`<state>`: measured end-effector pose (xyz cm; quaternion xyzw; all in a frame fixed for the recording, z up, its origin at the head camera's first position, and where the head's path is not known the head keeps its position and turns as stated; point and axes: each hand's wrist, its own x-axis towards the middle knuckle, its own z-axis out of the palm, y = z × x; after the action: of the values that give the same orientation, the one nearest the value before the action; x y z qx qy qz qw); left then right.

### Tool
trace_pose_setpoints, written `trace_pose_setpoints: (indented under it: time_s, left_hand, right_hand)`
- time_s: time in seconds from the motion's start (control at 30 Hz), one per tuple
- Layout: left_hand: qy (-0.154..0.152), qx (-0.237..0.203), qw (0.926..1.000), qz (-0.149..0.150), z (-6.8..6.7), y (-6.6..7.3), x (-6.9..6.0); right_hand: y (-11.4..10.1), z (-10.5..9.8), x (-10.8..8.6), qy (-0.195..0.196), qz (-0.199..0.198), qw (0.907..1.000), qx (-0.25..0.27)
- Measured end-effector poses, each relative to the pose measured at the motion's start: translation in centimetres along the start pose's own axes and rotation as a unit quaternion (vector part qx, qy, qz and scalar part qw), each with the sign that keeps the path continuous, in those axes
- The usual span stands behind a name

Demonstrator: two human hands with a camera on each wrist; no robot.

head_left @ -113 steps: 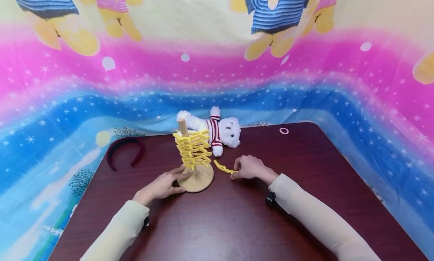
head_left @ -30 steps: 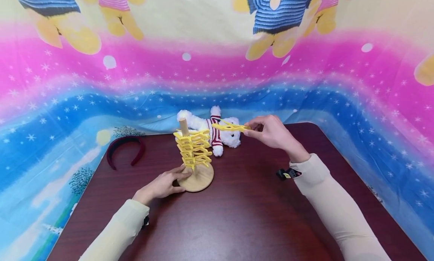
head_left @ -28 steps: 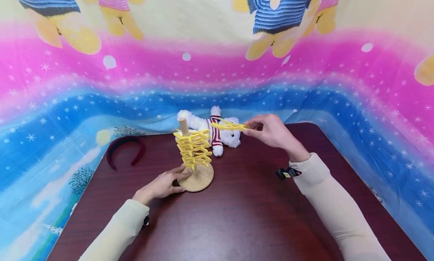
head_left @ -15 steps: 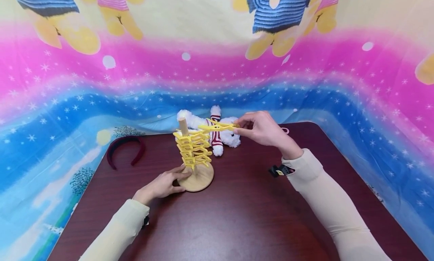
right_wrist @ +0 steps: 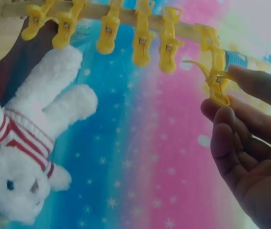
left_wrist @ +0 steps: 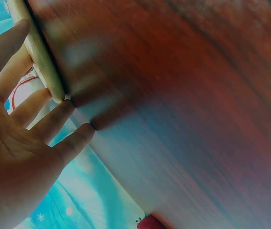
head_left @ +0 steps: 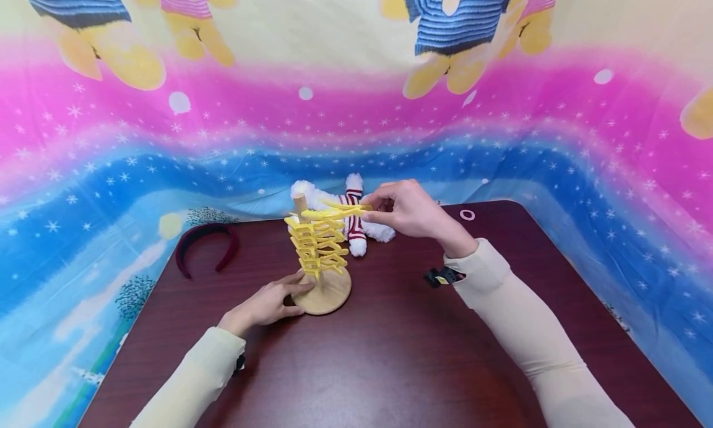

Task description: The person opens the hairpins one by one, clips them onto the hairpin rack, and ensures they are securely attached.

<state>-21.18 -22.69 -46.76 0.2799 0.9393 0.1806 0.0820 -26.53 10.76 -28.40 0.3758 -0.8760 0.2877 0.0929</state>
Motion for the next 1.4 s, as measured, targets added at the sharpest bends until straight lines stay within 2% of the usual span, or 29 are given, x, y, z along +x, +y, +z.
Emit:
trace_pose_setpoints:
  time_s: [0.4, 0.7, 1.4]
  left_hand:
    - [0.005, 0.000, 1.0000, 0.007, 0.0, 0.1, -0.1]
    - [0.007, 0.003, 0.9999, 0.008, 0.3, 0.0, 0.1]
    - [0.012, 0.009, 0.9998, 0.013, 0.3, -0.2, 0.0]
  right_hand:
    - [-1.4, 1.5, 1.8, -0.026, -0.008, 0.9996, -0.001]
    - [-2.0, 2.3, 2.6, -0.027, -0.017, 0.9995, -0.002]
    - [-2.3, 2.6, 3.3, -0.026, 0.018, 0.9994, 0.010]
